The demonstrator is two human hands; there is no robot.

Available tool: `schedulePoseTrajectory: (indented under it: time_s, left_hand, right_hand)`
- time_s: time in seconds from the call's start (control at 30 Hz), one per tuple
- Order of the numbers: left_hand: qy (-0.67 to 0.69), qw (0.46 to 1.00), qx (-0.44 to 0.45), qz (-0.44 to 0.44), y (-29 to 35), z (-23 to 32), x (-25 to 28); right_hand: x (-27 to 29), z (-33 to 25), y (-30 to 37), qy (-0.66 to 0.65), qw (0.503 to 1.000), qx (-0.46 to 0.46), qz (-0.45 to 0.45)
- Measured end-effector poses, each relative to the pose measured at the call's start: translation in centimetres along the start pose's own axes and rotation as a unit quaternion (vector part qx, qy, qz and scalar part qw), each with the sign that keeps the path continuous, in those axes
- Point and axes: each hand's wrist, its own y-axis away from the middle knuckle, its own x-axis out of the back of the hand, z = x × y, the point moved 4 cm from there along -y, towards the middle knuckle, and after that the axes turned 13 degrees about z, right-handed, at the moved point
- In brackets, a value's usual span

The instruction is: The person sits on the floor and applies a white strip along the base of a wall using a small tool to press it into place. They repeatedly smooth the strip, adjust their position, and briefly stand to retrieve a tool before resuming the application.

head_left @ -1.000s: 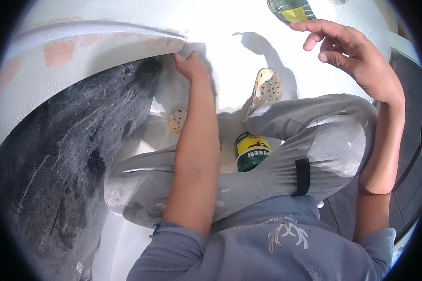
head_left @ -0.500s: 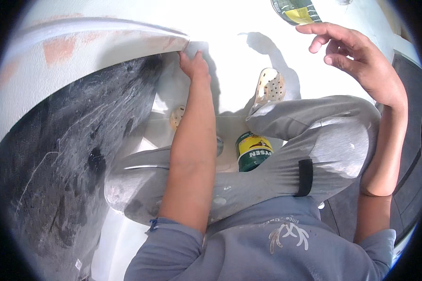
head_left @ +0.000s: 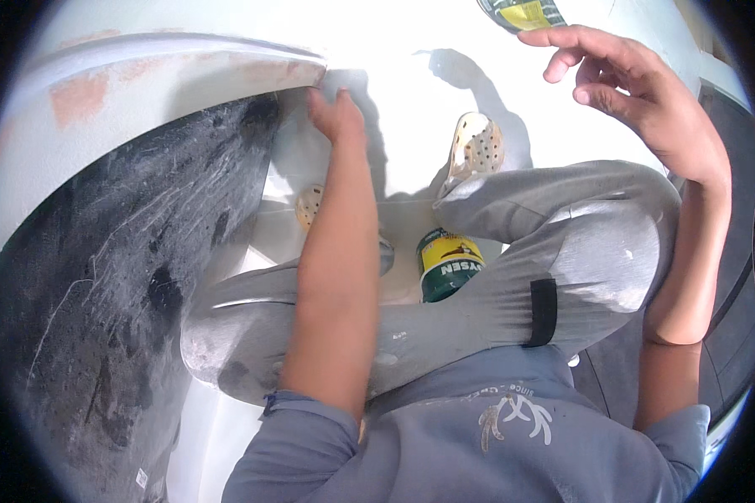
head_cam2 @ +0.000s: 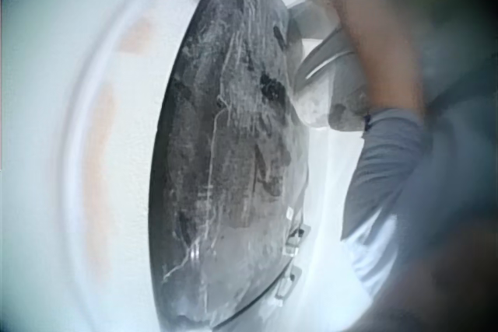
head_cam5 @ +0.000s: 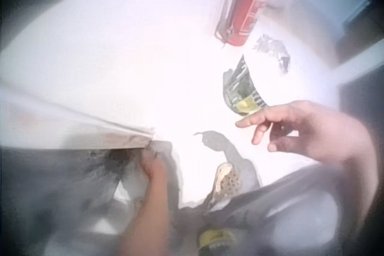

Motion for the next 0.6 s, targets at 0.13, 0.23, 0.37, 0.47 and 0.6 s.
schedulePoseTrajectory:
  time_s: [0.13, 0.23, 0.37, 0.47, 0.6]
  left_hand:
    - [-0.008, 1.0, 0.022, 0.015, -0.2, 0.0, 0.6]
    - [0.049, 0.998, -0.021, 0.039, -0.6, 0.5, 0.5]
    - [-0.027, 0.999, 0.018, -0.002, -1.4, -0.1, 0.1]
    - [0.08, 0.996, 0.013, 0.04, -1.4, 0.0, 0.7]
    - [-0.031, 0.999, 0.011, -0.041, -0.8, 0.1, 0.2]
  right_hand:
    - [-0.3, 0.3, 0.3, 0.022, 0.999, -0.027, -0.019]
    - [-0.2, 0.2, 0.2, 0.006, 1.0, -0.003, -0.011]
    - [-0.1, 0.0, 0.2, 0.014, 1.0, -0.003, -0.005]
    - [-0.1, -0.1, 0.2, 0.015, 0.999, -0.027, -0.019]
    - [-0.3, -0.8, 0.0, -0.036, 0.999, 0.027, -0.012]
